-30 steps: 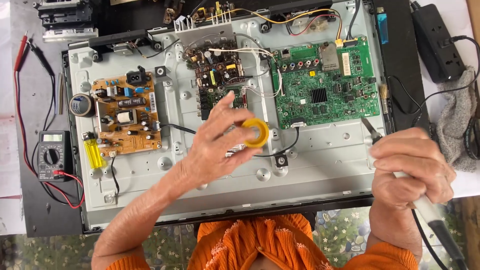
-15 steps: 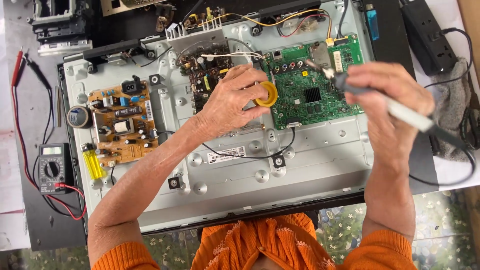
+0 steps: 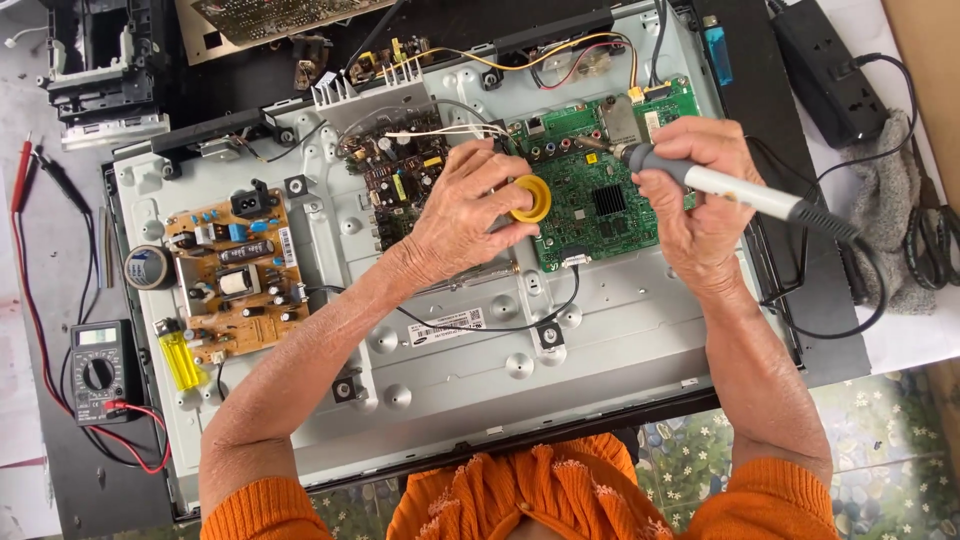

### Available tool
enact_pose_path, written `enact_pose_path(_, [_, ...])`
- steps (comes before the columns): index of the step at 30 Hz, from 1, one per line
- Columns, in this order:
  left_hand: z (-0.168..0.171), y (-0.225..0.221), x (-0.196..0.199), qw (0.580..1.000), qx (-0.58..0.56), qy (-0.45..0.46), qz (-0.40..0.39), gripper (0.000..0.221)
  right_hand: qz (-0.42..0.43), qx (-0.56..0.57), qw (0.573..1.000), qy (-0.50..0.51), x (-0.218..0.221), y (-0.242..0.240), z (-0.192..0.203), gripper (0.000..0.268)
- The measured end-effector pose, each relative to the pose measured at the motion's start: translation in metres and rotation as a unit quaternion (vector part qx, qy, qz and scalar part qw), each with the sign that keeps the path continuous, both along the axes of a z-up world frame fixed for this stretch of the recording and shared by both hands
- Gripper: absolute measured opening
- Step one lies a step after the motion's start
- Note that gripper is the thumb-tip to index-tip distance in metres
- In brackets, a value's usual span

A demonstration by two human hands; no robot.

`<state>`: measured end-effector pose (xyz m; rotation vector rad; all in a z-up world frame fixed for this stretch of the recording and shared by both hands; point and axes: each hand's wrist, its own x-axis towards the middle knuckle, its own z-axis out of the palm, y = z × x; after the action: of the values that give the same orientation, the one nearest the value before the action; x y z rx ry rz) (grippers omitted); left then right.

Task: Soldering electronic components on a television circuit board using a soldering iron and solder wire.

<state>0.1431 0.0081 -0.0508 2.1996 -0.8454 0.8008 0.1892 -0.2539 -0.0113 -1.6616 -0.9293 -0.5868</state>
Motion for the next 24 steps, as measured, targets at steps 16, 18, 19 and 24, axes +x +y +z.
enact_pose_path(16, [0.000,-0.003,-0.013,0.999,-0.008,0.026,0.034,0.023,-0.093,-0.095,0.988,-0.080,-0.003,-0.017,-0.033,0.025])
enact_pose_path(18, [-0.001,-0.003,-0.013,0.999,-0.012,0.027,0.032,0.022,-0.089,-0.103,0.988,-0.073,-0.005,-0.016,-0.030,0.026])
enact_pose_path(19, [-0.002,-0.003,-0.012,0.999,-0.016,0.028,0.030,0.022,-0.086,-0.112,0.988,-0.067,-0.006,-0.015,-0.029,0.026])
enact_pose_path(24, [-0.005,-0.005,-0.012,0.999,-0.013,0.017,0.039,0.023,-0.094,-0.118,0.985,-0.085,-0.013,-0.009,-0.024,0.020])
